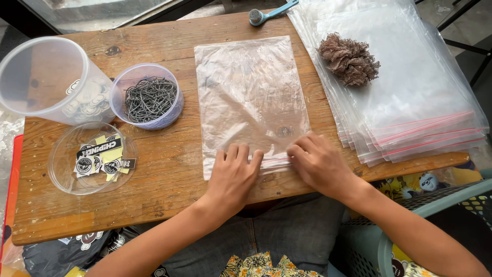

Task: The person places a brown scrubber into a clear plastic bag and seals it. They then place a yellow pouch into another clear plastic bag, seal it, and set it aside.

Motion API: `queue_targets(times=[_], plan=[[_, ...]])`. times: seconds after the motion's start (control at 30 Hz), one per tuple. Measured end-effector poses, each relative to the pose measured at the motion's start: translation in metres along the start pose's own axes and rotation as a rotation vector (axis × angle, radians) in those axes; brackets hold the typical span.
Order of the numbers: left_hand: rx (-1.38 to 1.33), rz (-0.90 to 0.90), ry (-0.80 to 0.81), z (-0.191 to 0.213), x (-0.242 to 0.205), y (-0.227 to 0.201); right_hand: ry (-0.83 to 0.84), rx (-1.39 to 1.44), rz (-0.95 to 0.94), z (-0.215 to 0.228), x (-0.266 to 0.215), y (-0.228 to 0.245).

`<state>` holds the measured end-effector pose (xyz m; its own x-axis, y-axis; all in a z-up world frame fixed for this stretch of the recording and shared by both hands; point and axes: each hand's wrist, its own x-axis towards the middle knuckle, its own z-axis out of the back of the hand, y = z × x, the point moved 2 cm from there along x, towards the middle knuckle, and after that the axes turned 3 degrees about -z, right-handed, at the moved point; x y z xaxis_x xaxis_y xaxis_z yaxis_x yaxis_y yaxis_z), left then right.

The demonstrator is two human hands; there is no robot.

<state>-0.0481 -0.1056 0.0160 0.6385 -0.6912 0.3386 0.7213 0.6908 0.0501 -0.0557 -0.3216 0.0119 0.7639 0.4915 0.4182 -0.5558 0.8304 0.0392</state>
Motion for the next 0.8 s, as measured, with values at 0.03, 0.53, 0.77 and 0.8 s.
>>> queue_targets(times=[0.03,0.53,0.77,0.8], plan=[[0.003,0.003,-0.001,-0.002,-0.004,0.004,-0.002,0.001,0.003,-0.002,-0.006,-0.009],[0.239,0.218,0.019,-0.005,-0.051,0.053,-0.008,-0.512,-0.041,0.011,-0.032,-0.026],[0.220,0.186,0.007,-0.001,-0.044,0.048,0.101,-0.158,-0.247,0.013,-0.040,-0.023],[0.165,0.210,0.022,0.005,-0.040,0.047,0.139,0.187,-0.341,0.020,-0.038,-0.020]])
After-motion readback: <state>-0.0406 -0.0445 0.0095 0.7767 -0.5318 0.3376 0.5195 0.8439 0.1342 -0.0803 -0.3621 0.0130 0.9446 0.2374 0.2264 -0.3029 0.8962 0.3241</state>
